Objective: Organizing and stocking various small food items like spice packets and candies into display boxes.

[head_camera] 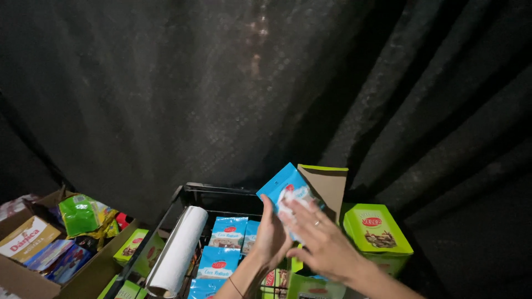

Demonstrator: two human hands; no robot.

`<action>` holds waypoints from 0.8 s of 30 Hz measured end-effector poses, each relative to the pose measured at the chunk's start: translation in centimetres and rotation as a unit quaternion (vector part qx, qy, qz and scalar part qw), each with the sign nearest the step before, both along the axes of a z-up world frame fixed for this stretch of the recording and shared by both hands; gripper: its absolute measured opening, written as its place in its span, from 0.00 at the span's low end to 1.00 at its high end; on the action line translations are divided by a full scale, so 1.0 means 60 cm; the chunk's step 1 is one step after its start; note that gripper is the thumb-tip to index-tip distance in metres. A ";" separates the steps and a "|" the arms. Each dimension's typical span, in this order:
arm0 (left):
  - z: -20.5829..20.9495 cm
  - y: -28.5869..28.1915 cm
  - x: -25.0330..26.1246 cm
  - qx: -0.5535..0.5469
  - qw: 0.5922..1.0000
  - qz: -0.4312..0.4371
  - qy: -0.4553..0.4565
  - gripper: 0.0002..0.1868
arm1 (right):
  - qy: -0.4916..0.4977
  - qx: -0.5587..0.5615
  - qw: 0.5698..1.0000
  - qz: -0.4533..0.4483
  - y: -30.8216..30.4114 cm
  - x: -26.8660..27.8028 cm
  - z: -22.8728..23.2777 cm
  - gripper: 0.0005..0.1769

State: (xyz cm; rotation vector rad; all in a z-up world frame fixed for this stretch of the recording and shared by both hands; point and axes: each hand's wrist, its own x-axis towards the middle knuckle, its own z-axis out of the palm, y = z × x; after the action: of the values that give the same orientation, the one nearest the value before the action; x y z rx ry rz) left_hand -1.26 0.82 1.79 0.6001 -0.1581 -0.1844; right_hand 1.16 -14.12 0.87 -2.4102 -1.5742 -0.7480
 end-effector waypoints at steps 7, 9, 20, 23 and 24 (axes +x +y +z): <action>-0.032 -0.006 0.017 0.032 0.998 -0.023 -0.050 0.50 | -0.052 -0.073 0.994 -0.066 -0.009 0.012 0.001 0.57; -0.018 -0.010 0.007 0.039 0.997 -0.010 -0.068 0.48 | 0.090 -0.047 0.986 -0.132 -0.010 0.011 0.019 0.50; -0.014 -0.016 0.007 0.026 0.999 -0.002 0.040 0.51 | -0.178 -0.089 0.975 -0.095 -0.012 0.011 -0.011 0.63; -0.014 -0.015 0.007 0.061 0.998 0.003 0.027 0.50 | -0.368 -0.119 0.890 -0.240 -0.017 0.024 -0.014 0.68; -0.009 -0.015 0.004 0.069 0.997 -0.002 0.035 0.50 | -0.393 -0.125 0.863 -0.290 -0.019 0.027 -0.013 0.67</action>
State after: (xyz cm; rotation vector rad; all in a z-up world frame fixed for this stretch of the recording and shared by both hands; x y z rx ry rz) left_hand -1.04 -0.06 1.24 0.7297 -0.0792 -0.2212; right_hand 2.80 -15.24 0.07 -3.0206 -1.1289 -1.9517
